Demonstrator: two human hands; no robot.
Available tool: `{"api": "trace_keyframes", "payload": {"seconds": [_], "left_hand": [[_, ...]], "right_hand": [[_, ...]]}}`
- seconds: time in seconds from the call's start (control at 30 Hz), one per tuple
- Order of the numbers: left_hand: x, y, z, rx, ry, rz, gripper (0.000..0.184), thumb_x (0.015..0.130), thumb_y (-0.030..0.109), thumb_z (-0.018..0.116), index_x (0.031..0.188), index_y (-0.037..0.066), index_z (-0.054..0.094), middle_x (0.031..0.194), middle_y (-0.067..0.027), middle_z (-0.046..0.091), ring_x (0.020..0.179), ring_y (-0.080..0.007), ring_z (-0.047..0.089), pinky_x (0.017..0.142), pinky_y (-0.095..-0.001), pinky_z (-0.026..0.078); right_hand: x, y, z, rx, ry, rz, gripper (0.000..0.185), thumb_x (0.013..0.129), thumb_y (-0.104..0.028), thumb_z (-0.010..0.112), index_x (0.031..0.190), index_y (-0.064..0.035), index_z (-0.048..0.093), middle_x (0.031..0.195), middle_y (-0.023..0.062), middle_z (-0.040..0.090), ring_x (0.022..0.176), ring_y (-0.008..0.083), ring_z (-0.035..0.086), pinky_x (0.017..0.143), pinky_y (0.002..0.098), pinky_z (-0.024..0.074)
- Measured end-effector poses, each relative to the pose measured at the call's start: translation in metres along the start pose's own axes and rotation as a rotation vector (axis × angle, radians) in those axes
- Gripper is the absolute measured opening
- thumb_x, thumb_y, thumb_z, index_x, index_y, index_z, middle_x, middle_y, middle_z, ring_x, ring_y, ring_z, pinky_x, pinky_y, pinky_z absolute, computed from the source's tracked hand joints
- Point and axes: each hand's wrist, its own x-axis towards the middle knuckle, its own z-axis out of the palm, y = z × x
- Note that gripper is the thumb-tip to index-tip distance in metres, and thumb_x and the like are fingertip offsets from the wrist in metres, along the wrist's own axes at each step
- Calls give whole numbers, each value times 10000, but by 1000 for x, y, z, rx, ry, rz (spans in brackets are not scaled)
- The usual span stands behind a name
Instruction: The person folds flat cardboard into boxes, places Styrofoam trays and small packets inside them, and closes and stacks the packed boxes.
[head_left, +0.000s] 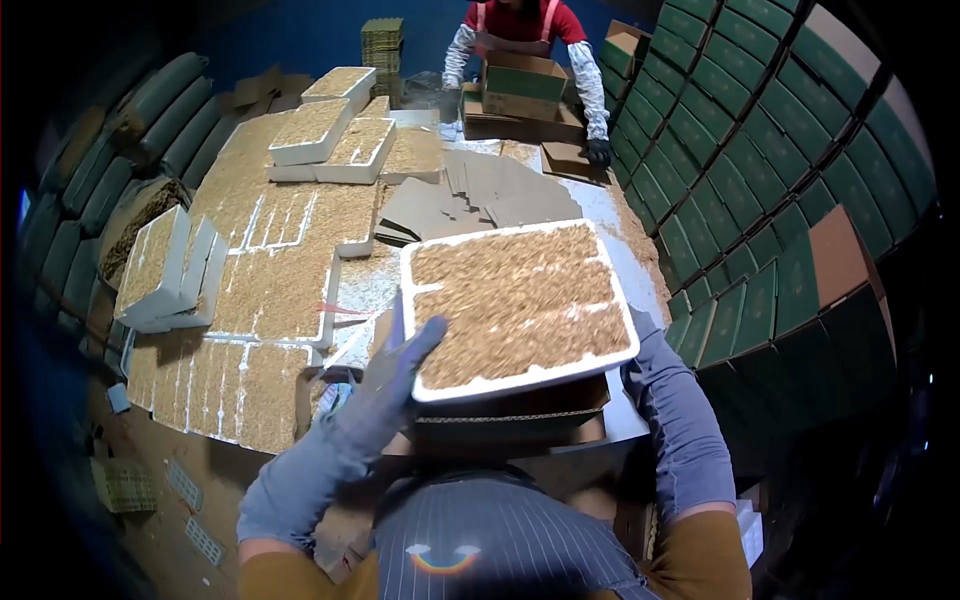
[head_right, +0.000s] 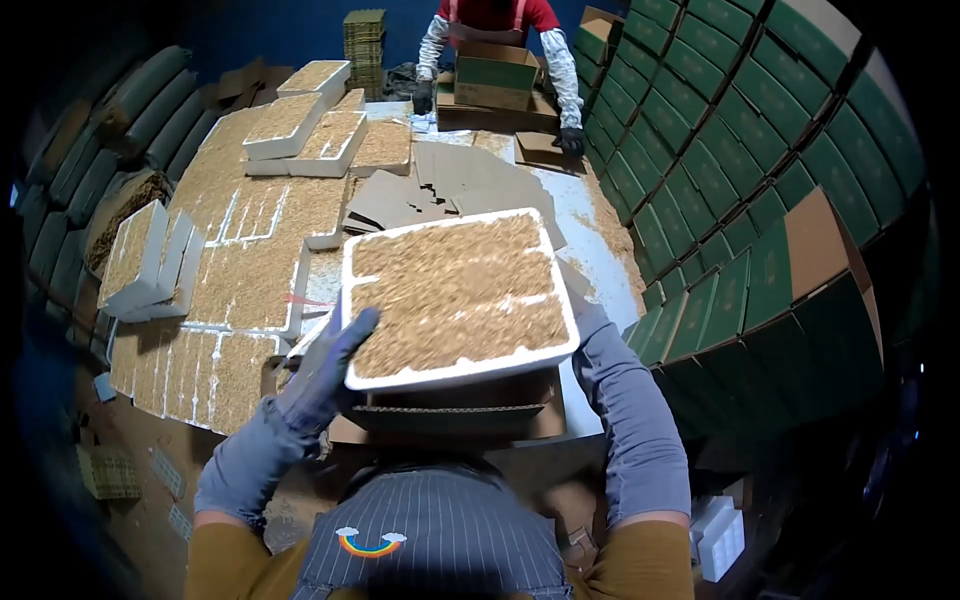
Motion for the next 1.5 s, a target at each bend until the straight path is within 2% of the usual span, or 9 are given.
{"api": "trace_keyframes", "payload": {"seconds": [0.27,0.43,0.53,0.67,0.77,0.9,1.13,1.4,1.5], "left_hand": [[-51,-21,-31,1081,90,129,698,967,216,525,1466,-72,132,1467,-266,289,1312,-295,395,1101,-318,317],[-33,-31,-19,790,148,-60,723,944,191,563,1454,-94,138,1490,-252,244,1258,-276,446,1057,-303,356],[-28,-28,1,728,332,-147,621,908,153,589,1407,-72,297,1280,-226,514,1106,-239,558,954,-298,433],[-32,-58,-1,1542,458,262,517,903,153,602,1340,-52,417,1270,-258,512,1161,-374,525,975,-378,440],[-52,-35,5,1377,404,438,414,898,103,604,1293,5,526,1280,-231,536,1191,-365,523,993,-375,430],[-77,-18,-65,1226,972,200,299,891,148,622,1156,10,621,1098,-159,648,1010,-339,623,885,-381,479],[-88,-123,-209,2139,861,-58,231,886,313,577,974,109,638,942,-90,613,1006,-243,551,848,-392,416],[-95,-105,-215,1577,943,-63,263,880,355,584,907,102,648,885,-75,618,946,-259,573,794,-403,448],[-92,-106,-207,1943,855,-66,264,882,361,579,901,109,655,906,-74,620,952,-259,579,797,-405,447]], "right_hand": [[-10,25,5,-31,-152,71,422,985,-353,500,1154,10,634,1036,62,658,887,109,572,812,277,477],[51,70,-51,447,-127,387,346,932,-281,609,1115,10,640,1061,74,666,955,123,603,814,279,502],[112,212,-97,-649,388,167,717,720,-375,789,1277,-10,523,1135,196,630,1053,314,611,911,399,484],[116,259,-109,-971,200,537,1188,622,-531,803,1495,-34,169,1387,278,439,1307,404,409,1065,448,366],[106,277,-126,-1007,111,445,1109,558,-588,782,1431,-71,335,1188,199,619,1045,429,600,946,486,421],[82,307,-155,-993,168,535,980,721,-501,751,1468,-73,282,1411,255,409,1287,407,420,1060,436,360],[99,336,-164,-782,250,571,1025,791,-457,713,1521,-104,85,1507,285,224,1398,442,222,1142,462,239],[92,337,-163,-817,57,629,940,780,-428,721,1495,-103,204,1381,269,414,1334,409,339,1105,450,295],[97,318,-160,-1062,204,696,1009,767,-458,734,1510,-115,144,1465,244,281,1303,393,363,1095,435,312]]}}
